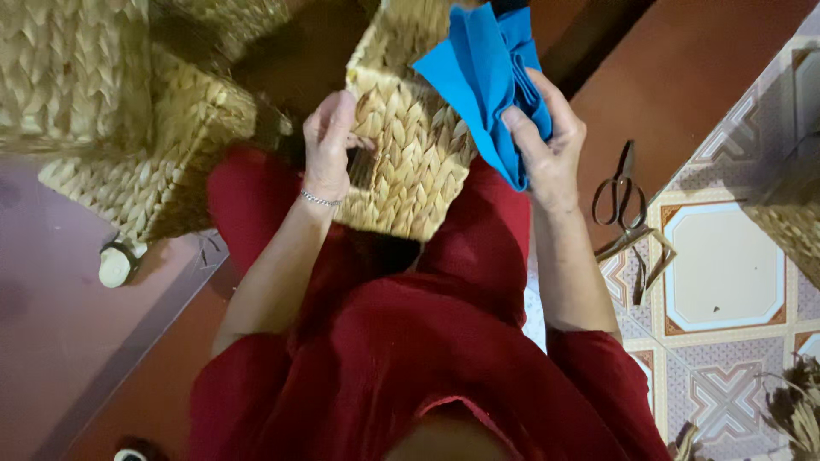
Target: The person sits on the floor and wipes woven water-hyacinth baskets one at a time with a blue cloth, turning each basket to clean its sides, top and handle openings, then sets it aside and picks up the next basket.
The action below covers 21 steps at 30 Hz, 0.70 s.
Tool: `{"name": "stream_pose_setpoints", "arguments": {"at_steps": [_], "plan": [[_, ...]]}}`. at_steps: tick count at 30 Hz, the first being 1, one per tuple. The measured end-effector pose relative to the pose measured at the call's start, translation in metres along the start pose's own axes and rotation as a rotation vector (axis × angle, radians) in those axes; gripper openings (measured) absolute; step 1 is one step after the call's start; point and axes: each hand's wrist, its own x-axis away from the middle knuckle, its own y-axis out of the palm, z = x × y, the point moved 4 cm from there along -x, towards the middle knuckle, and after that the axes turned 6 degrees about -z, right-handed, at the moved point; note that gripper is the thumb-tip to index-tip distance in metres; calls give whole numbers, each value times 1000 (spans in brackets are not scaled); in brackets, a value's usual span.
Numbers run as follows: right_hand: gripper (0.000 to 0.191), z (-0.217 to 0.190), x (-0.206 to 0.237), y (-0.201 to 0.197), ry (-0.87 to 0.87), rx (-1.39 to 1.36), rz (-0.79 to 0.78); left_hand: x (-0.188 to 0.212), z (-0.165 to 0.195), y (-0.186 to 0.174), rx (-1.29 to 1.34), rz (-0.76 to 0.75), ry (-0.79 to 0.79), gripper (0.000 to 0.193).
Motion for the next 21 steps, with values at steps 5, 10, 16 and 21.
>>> {"name": "stream_pose_setpoints", "arguments": {"at_steps": [5,10,16,21], "plan": [[40,12,31,31,-154,278,-118,-2,-54,-31,-191,-9,-60,55],[40,41,51,67,-107,326,-335,13,-128,-66,-207,62,-201,53],[42,56,61,79,-38,251,-456,41,-151,-80,-312,189,-269,36],[50,45,61,90,-303,688,-258,40,-141,-65,-340,187,-146,38]]}}
